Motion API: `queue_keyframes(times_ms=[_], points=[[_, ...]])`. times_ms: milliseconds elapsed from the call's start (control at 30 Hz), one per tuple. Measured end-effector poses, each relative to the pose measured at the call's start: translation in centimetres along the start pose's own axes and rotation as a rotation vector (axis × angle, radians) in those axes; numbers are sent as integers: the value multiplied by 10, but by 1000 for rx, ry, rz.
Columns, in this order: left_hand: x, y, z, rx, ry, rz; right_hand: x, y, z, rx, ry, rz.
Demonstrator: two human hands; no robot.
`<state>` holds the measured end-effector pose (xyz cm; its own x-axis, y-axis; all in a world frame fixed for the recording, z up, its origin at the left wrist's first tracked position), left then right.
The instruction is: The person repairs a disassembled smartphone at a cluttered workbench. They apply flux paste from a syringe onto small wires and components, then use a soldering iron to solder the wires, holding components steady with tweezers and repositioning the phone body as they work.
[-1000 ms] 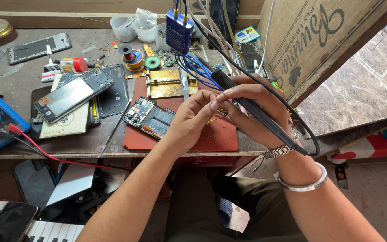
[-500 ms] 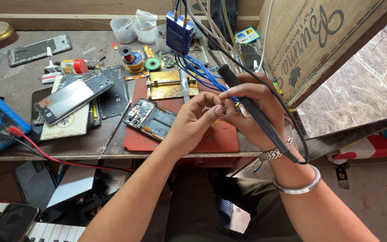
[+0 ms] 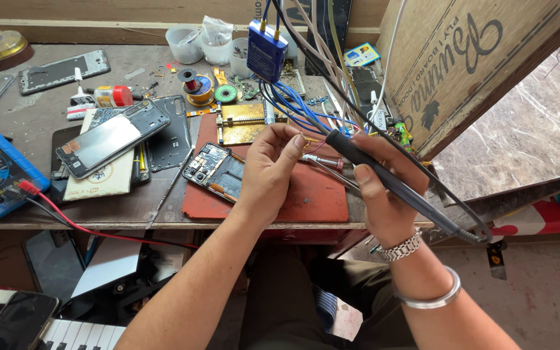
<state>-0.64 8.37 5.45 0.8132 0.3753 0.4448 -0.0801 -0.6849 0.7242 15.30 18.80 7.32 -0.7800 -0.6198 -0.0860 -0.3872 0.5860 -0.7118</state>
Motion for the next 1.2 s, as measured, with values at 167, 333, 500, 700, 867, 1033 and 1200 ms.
queue_keyframes(times_ms=[167,333,500,700,867,1033,1200], points=[[-2,-3,0,-31,44,-28,11,18,10,108,115,-262],[-4,-6,1,-64,26,-27,12,25,12,136,169,-42],[-5,-6,0,-68,29,-32,18,30,7,65,142,-252],[-5,-6,0,-81,31,-35,21,34,10,-15,100,-243],[-4,-6,0,-87,27,-16,22,35,10,-16,108,-236],[-5,-6,0,-83,22,-19,22,35,10,0,125,-213],[-5,-8,0,-80,26,-41,23,36,10,6,131,-233]])
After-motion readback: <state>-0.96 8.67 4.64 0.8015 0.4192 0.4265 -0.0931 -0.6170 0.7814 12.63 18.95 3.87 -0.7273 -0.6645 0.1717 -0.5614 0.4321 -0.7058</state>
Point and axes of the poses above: each hand's wrist, its own z-axis away from the middle knuckle, its own x-axis out of the palm, y = z × x, the point moved 1 cm from there along -z, towards the middle knuckle, and after that the axes turned 7 degrees about x, right-handed, at the moved point
